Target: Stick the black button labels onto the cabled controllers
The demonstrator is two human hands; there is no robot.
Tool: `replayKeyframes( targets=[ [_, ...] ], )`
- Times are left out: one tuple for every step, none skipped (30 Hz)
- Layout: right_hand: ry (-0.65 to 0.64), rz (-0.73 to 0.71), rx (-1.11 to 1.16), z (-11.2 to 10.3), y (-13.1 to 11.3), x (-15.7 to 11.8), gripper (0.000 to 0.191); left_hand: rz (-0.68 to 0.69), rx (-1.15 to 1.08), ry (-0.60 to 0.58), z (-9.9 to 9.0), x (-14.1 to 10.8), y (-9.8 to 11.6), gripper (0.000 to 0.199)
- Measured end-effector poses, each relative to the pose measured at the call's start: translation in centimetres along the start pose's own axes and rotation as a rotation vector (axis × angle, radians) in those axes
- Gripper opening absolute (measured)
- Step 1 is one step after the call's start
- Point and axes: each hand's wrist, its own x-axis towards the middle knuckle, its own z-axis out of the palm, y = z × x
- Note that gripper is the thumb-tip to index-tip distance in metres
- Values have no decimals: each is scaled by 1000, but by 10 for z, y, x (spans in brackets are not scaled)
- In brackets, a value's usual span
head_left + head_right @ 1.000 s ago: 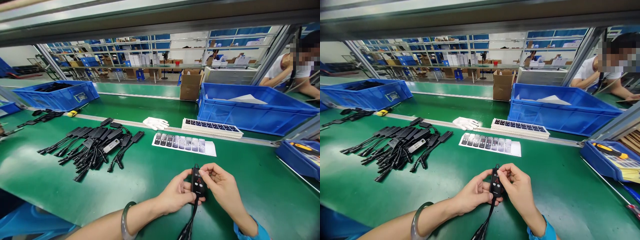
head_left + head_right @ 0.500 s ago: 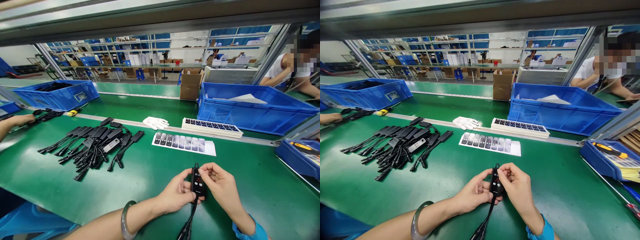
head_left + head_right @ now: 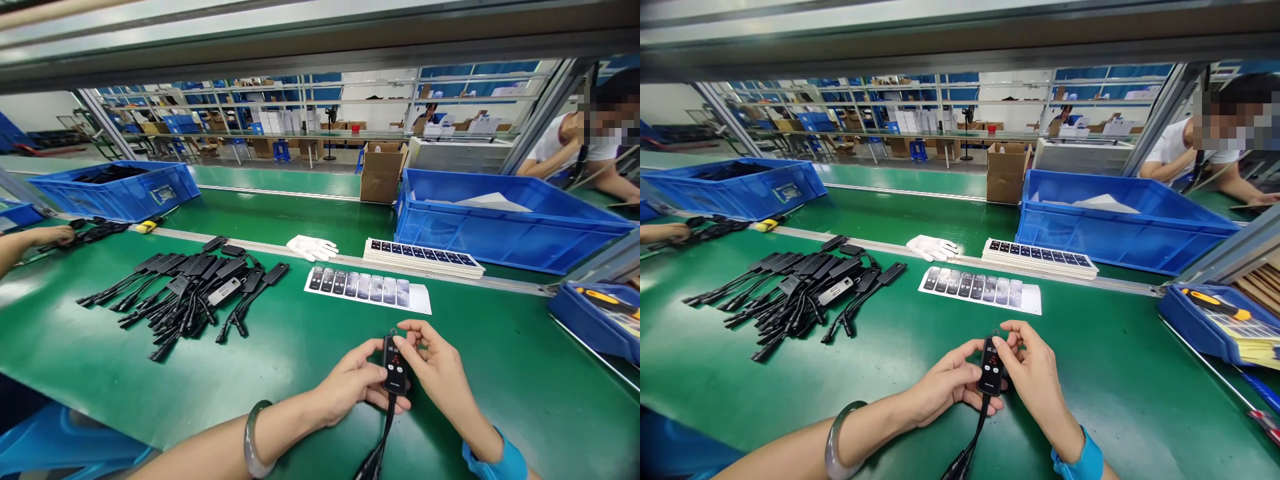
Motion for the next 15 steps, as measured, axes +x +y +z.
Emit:
replayKeyframes(
  targets=[
    [-45,-4,-15,0,2,1,31,-2,-12,8,0,0,0,46],
    [-92,-13,-31,1,3,2,32,-1,-19,16,-1,1,0,44],
    [-138,-21,-42,2,5,2,33,1,-22,24,-2,1,0,44],
    [-178,-26,-44,3,6,3,34,6,-23,32,-2,2,0,44],
    [-212,-27,-36,4,6,2,35,9,-24,42,-3,2,0,45],
    [-239,-22,-21,5,6,2,38,12,-26,51,-3,3,1,46],
    [-264,-10,-2,5,5,0,41,14,-29,60,-3,3,1,46],
    [-290,8,18,6,4,-1,47,20,-29,67,-3,3,1,46],
    [-319,30,39,6,2,-3,53,28,-27,72,-3,3,2,46],
    [-350,48,62,7,0,-5,62,40,-26,80,-3,3,2,46],
    [-379,62,84,7,-2,-7,73,55,-26,90,-3,3,2,45],
    [-403,69,108,7,-4,-8,84,68,-25,102,-3,3,3,45],
    [-421,69,134,7,-5,-9,95,81,-25,113,-2,3,3,44],
    [-431,65,163,7,-6,-10,104,92,-24,122,-2,3,3,44],
    [-438,60,192,6,-6,-10,107,99,-22,125,-2,3,3,43]
  ],
)
